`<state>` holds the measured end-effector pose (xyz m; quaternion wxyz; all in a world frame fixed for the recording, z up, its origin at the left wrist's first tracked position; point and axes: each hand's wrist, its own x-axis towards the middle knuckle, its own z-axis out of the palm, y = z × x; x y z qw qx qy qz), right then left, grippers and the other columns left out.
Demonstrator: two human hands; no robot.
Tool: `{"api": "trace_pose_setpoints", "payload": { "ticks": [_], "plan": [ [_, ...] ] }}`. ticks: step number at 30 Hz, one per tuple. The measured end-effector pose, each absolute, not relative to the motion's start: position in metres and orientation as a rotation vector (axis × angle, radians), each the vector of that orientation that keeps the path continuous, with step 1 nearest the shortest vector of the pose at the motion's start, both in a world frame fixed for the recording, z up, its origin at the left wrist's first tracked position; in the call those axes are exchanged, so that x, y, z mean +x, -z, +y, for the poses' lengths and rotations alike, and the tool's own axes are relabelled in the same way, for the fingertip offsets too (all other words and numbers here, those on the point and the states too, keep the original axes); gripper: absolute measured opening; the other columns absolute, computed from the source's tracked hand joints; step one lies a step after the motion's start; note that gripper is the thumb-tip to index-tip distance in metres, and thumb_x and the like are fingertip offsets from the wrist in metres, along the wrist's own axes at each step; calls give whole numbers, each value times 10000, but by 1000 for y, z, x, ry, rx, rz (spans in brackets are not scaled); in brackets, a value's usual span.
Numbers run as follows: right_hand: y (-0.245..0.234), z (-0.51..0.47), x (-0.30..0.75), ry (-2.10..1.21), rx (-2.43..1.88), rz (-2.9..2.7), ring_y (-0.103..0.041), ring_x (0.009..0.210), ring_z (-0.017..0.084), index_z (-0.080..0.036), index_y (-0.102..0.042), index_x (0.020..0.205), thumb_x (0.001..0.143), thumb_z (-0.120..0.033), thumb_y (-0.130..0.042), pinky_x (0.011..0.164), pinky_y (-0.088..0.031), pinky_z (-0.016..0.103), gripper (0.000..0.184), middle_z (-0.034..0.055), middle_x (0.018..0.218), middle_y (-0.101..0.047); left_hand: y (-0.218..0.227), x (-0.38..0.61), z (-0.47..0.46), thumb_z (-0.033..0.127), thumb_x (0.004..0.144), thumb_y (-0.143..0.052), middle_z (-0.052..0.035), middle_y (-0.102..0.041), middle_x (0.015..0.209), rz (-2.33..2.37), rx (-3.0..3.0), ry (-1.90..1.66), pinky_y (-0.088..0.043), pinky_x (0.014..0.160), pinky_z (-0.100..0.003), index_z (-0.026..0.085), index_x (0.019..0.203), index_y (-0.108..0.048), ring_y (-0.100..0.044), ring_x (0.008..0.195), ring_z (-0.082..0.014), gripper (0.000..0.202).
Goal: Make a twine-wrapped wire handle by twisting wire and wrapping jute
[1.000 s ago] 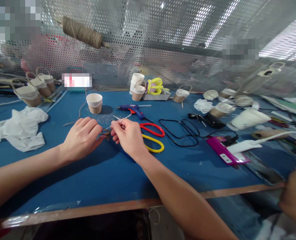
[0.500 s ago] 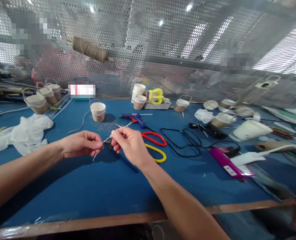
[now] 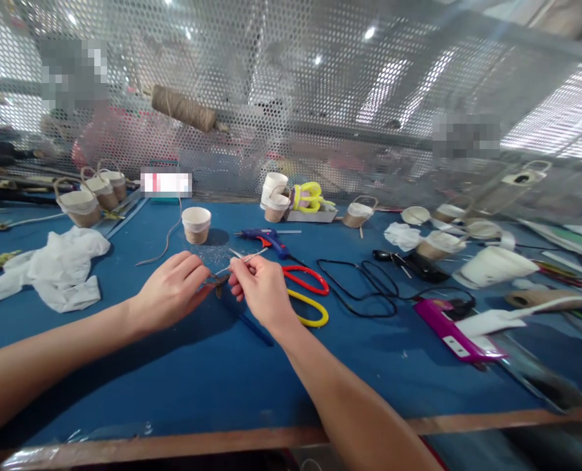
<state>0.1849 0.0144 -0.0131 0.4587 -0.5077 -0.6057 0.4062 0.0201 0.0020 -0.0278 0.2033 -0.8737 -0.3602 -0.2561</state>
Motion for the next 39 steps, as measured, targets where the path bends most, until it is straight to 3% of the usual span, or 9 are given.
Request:
{"api": "trace_pose_setpoints", "payload": {
  "ticks": [7, 13, 16, 20, 24, 26, 33, 39],
  "plan": [
    [13, 13, 184, -1003, -1250, -1497, -495, 416, 79, -132, -552, 654, 751, -379, -564, 379, -406, 196, 265, -12, 511, -543, 23, 21, -2, 103, 820, -404, -73, -581, 645, -1205, -2525, 695, -430, 570, -307, 124, 662, -581, -531, 619, -182, 238],
    [7, 9, 184, -1145, -1102, -1454, -493, 427, 73, -134, -547, 653, 735, -362, -591, 399, -408, 201, 246, -20, 531, -542, 12, 8, 13, 239, 731, -568, -1, -585, 600, -2250, -3396, 1465, -432, 568, -247, 127, 643, -564, -516, 520, -87, 142],
    [6, 9, 185, -1174, -1086, -1482, -488, 424, 69, -134, -539, 640, 732, -363, -596, 401, -408, 200, 253, -24, 524, -536, 14, 2, 19, 262, 688, -605, 7, -574, 611, -2547, -3613, 1630, -424, 567, -235, 121, 649, -545, -501, 503, -63, 158],
    [7, 14, 187, -1062, -1188, -1470, -493, 423, 71, -127, -549, 641, 731, -373, -589, 395, -412, 196, 265, -14, 522, -546, 18, 4, 17, 292, 701, -602, -12, -582, 678, -2153, -3209, 1652, -437, 632, -273, 124, 759, -555, -527, 601, -100, 184],
    [7, 16, 188, -1017, -1244, -1424, -500, 415, 74, -130, -550, 635, 728, -367, -586, 384, -414, 193, 257, -12, 518, -552, 21, 12, 6, 313, 744, -567, -92, -593, 829, -1305, -2715, 1160, -436, 725, -353, 123, 814, -553, -526, 796, -195, 203],
    [7, 15, 186, -1032, -1249, -1408, -498, 409, 72, -132, -548, 628, 726, -358, -587, 377, -412, 189, 249, -15, 507, -549, 24, 16, 2, 298, 787, -509, -107, -579, 816, -1089, -2588, 880, -436, 681, -360, 120, 790, -549, -508, 776, -215, 182],
    [11, 15, 183, -1049, -1255, -1386, -494, 398, 74, -131, -555, 623, 721, -357, -585, 360, -405, 189, 249, -16, 495, -541, 27, 22, 1, 120, 846, -351, -57, -507, 648, -1083, -2350, 688, -398, 574, -296, 139, 676, -510, -452, 630, -175, 233],
    [14, 16, 184, -1017, -1223, -1422, -510, 416, 80, -130, -558, 649, 725, -390, -583, 383, -425, 198, 272, -7, 519, -560, 26, 20, 3, 115, 834, -388, -60, -524, 629, -1106, -2326, 650, -415, 556, -288, 130, 664, -538, -480, 610, -176, 227]
  ]
}}
